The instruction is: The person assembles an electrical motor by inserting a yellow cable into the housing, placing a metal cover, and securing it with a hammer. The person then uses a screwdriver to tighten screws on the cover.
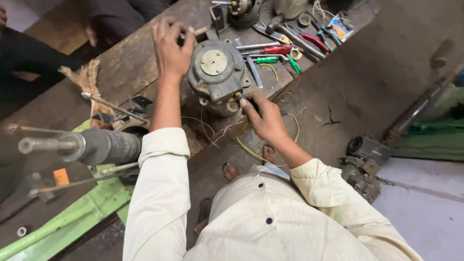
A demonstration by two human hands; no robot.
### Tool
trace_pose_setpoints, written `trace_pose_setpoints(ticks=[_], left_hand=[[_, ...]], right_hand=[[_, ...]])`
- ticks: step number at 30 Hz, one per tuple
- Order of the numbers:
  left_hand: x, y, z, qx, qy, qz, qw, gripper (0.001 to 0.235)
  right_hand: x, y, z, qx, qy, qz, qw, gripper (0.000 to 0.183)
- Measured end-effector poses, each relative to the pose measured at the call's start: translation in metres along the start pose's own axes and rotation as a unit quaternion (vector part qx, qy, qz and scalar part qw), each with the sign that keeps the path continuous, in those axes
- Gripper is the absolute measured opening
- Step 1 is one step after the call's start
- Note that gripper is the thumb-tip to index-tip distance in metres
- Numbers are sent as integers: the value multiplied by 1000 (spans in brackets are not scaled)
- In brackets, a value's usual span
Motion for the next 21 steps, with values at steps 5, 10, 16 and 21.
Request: trace_pose_setpoints(ticks=[5, 10, 16, 21], left_hand=[[-21, -12, 12, 56, -88, -22, 994, 30], [-57, -6, 25, 154, -87, 124, 976, 28], [-31, -58, 24, 195, -72, 11, 978, 31], [-19, -81, -6, 29, 20, -7, 999, 32]], right_hand=[[16, 8, 22, -44, -3, 21, 999, 25], [28, 10, 36, -71, 10, 105, 992, 21], [22, 25, 37, -107, -43, 235, 965, 20], [20, 19, 39, -111, -22, 223, 968, 18]])
Point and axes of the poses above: each hand's wrist, its own x-axis towards the middle knuckle, its own z-axis out of the back of the hand, y = z × x, the point moved 8 cm from there along x, towards the middle knuckle, and after that the axes turned 4 degrees about -z, right-handed, at the moved point
